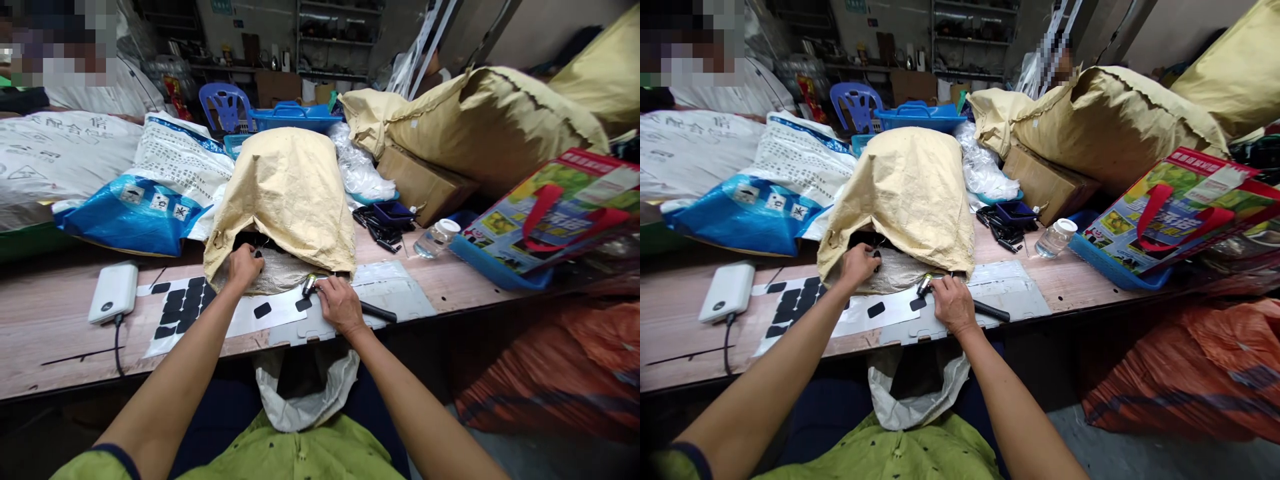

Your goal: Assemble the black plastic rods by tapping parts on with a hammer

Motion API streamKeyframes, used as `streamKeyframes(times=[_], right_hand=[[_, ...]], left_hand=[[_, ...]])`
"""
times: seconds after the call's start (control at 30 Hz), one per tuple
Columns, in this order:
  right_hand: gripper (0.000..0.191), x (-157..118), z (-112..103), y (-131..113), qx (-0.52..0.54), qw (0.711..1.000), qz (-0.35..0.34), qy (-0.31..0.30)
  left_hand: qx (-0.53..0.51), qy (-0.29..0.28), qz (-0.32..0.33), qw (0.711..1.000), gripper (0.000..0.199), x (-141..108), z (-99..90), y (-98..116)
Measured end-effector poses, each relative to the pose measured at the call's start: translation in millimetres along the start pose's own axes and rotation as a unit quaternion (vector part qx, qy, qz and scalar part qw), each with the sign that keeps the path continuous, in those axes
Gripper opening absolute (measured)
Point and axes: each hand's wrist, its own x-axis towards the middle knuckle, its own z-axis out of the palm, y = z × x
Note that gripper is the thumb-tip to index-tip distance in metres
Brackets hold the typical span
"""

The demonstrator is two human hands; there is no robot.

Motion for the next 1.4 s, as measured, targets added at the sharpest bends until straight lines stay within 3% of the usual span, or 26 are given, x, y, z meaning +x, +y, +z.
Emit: streamKeyframes(times=[0.1, 0.2, 0.33, 0.43, 0.67, 1.0, 1.23, 1.4], right_hand=[[0.019, -0.2, 0.9, 0.2, 0.001, 1.0, 0.0, 0.0], [0.019, -0.7, 1.9, 0.7, 0.0, 1.0, 0.0, -0.001], [0.019, -1.4, 2.7, 0.9, -0.001, 1.0, 0.001, -0.001], [0.019, -1.4, 2.5, 0.6, 0.0, 1.0, -0.001, 0.001], [0.019, -0.8, 0.4, 0.0, -0.002, 1.0, -0.004, 0.007], [0.021, 0.0, 0.7, 3.9, 0.012, 1.0, -0.011, 0.007], [0.028, -2.3, -13.4, -17.2, 0.149, 0.987, -0.003, 0.062], [0.026, -3.1, -14.6, -36.2, 0.212, 0.976, 0.008, 0.04]], left_hand=[[-0.092, -0.05, 0.034, 0.994, 0.036, -36.6, -4.9, -0.9], [-0.218, -0.117, 0.117, 0.962, 0.046, -78.0, 0.0, -4.9], [-0.269, -0.168, 0.186, 0.93, 0.041, -108.6, 12.8, -11.9], [-0.262, -0.17, 0.198, 0.929, 0.036, -111.6, 17.0, -15.0], [-0.151, -0.084, 0.256, 0.951, 0.015, -111.9, 24.0, -18.1], [-0.16, -0.088, 0.238, 0.954, 0.016, -108.3, 31.1, -21.2], [-0.166, -0.098, 0.235, 0.953, 0.017, -107.0, 33.5, -21.9], [-0.166, -0.093, 0.235, 0.953, 0.019, -106.6, 34.6, -22.6]])
